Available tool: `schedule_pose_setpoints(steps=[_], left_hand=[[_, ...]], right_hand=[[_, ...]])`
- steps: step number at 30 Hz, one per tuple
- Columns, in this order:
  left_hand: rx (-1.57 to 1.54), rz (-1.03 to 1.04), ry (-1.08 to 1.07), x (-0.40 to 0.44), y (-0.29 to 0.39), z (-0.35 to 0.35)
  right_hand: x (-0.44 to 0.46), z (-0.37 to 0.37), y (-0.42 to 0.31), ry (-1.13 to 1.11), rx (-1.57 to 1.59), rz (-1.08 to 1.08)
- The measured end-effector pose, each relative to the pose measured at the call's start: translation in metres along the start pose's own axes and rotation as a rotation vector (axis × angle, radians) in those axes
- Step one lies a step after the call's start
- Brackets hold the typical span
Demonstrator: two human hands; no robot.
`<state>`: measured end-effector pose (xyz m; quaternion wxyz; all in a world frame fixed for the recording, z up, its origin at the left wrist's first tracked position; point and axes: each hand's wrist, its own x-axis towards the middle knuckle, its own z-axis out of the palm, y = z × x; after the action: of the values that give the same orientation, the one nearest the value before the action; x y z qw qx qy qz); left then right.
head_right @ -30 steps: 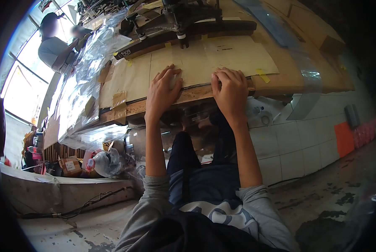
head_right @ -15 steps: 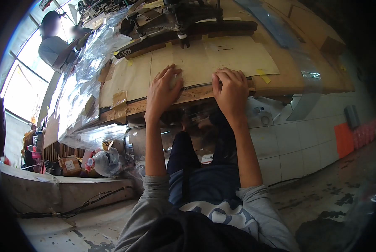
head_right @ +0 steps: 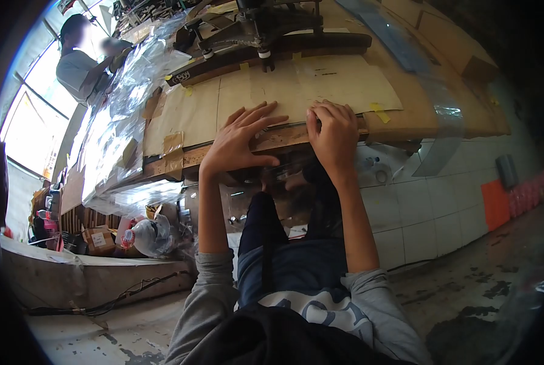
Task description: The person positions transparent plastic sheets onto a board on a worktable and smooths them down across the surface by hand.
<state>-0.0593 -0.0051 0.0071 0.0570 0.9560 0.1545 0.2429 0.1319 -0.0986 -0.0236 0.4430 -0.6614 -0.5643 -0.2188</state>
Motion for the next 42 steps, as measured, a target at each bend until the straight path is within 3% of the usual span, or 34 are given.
schedule_pose_setpoints(steps=[1,10,12,16,18,22,27,30,33,36,42], left_hand=[[0.012,0.040,-0.030,-0.001,-0.002,0.000],[-0.464,-0.231,-0.153,0.002,0.003,-0.010],[-0.450,-0.177,-0.066,0.002,-0.002,-0.004],[-0.535,-0.174,0.016,-0.001,-0.005,-0.001],[-0.655,-0.187,-0.068,-0.006,-0.008,-0.009],[-1.157,-0.112,-0.213,-0.017,-0.012,-0.015],[-1.203,-0.086,-0.303,-0.016,-0.015,-0.014],[-1.219,-0.062,-0.299,-0.016,-0.017,-0.010],[-1.223,-0.065,-0.286,-0.016,-0.015,-0.009],[-1.182,-0.057,-0.301,-0.017,-0.017,-0.010],[-1.164,-0.090,-0.332,-0.014,-0.012,-0.017]], right_hand=[[0.000,0.000,0.000,-0.007,0.003,0.002],[0.003,-0.002,0.002,-0.048,0.099,0.045],[0.005,-0.002,0.003,-0.060,0.120,0.039],[0.022,-0.008,0.004,-0.222,0.201,0.180],[0.039,-0.001,0.012,-0.270,0.255,0.222],[0.067,0.029,0.033,-0.386,0.181,0.076],[0.082,0.059,0.046,-0.487,-0.003,-0.037],[0.092,0.063,0.041,-0.588,-0.066,0.023],[0.114,0.069,0.045,-0.930,0.118,0.172],[0.115,0.072,0.050,-0.899,0.241,0.131],[0.092,0.052,0.018,-0.542,-0.004,-0.119]])
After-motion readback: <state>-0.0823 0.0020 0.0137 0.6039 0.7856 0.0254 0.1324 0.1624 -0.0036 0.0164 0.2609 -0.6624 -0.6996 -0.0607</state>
